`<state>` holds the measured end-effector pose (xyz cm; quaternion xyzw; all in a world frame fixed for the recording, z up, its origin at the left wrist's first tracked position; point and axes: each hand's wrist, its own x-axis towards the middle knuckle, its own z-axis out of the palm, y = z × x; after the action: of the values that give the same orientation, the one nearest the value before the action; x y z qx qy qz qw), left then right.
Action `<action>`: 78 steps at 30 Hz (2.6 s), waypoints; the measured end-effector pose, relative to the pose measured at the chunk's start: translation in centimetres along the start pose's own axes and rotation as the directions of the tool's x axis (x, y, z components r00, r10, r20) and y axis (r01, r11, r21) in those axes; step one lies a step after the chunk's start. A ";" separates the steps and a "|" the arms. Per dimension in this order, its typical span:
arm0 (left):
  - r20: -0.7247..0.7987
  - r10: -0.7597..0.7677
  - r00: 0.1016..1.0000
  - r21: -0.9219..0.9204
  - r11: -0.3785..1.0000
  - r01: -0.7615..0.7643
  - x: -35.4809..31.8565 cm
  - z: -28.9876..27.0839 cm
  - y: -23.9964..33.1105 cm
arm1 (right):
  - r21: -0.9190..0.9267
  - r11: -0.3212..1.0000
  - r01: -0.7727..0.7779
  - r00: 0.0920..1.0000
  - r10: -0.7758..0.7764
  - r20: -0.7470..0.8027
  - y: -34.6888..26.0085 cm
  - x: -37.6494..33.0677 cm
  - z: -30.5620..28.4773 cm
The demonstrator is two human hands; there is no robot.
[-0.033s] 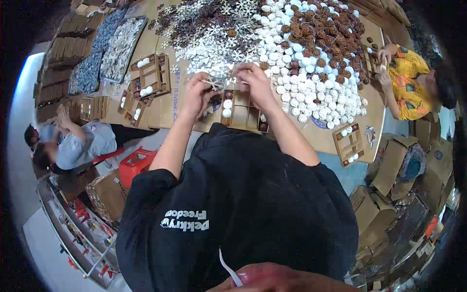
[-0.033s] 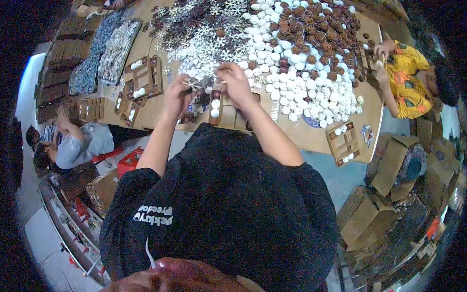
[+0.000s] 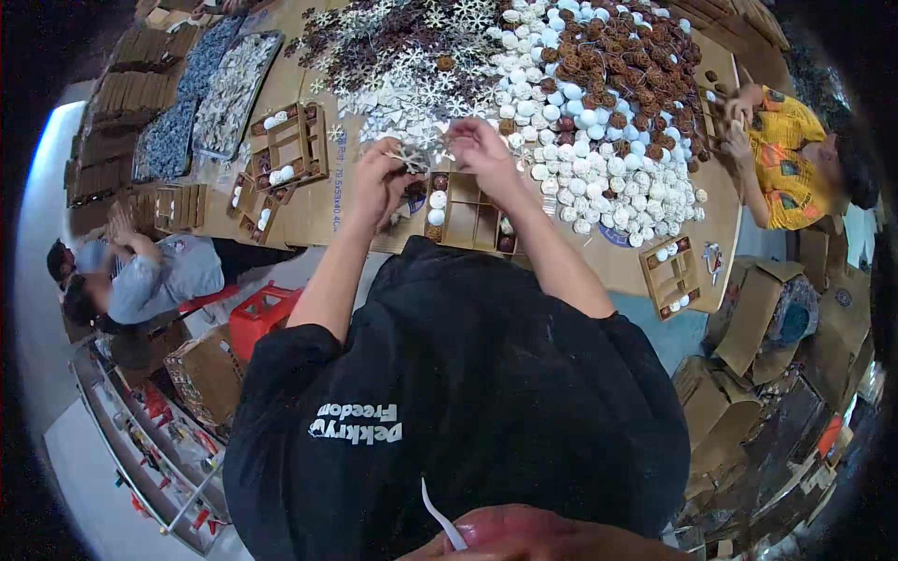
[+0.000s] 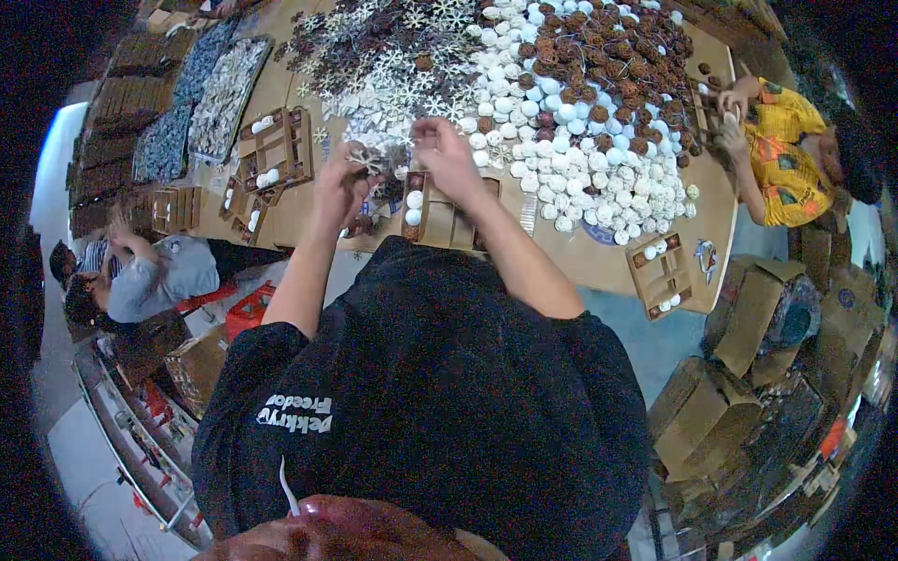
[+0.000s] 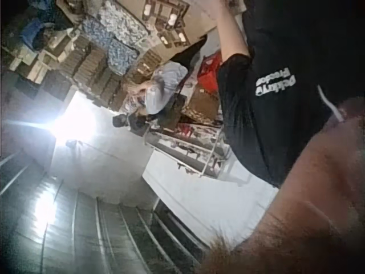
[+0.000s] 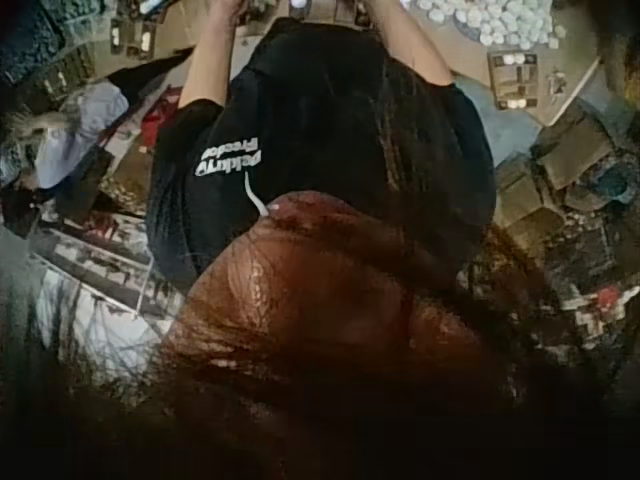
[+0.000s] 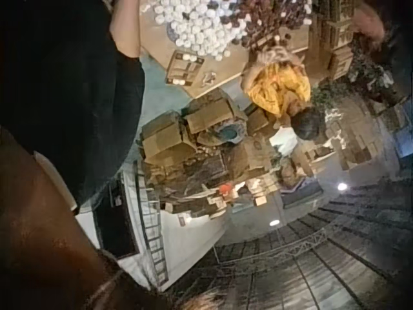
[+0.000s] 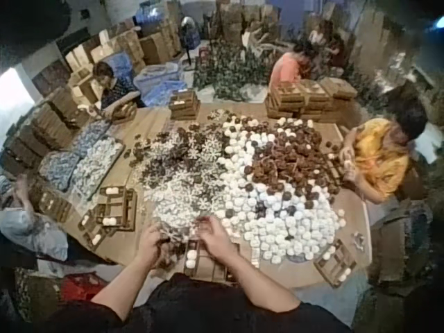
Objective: Packing various decorative snowflake and star ornaments into small wooden display boxes.
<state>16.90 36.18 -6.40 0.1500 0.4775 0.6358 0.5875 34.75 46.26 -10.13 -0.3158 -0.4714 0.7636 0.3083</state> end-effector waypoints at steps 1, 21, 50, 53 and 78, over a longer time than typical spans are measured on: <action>0.017 -0.015 1.000 -0.029 0.999 0.016 -0.3 1.0 0.8 | -0.138 0.979 0.151 0.987 -0.142 0.072 -0.1 -0.1 0.4; 0.110 -0.069 0.991 0.044 0.997 0.065 -0.5 0.6 2.3 | -0.395 0.870 0.294 0.953 -0.233 0.196 -2.8 -1.2 1.7; -0.127 -0.091 0.988 0.238 0.964 0.119 -1.1 2.7 1.8 | -0.250 0.917 0.311 0.936 -0.249 0.250 -3.0 -1.6 -1.0; -0.053 -0.118 0.992 0.122 0.985 0.124 -0.8 1.8 1.4 | -0.273 0.910 0.313 0.938 -0.250 0.242 -2.1 -1.4 -1.2; -0.175 -0.003 0.985 -0.109 0.994 -0.016 0.3 3.2 0.3 | -0.409 0.739 0.535 0.844 -0.447 0.296 -2.9 -2.7 0.4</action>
<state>19.07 37.85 -4.61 0.0626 0.4911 0.6738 0.5486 36.61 45.03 -6.86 -0.1761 -0.7364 0.5395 0.3683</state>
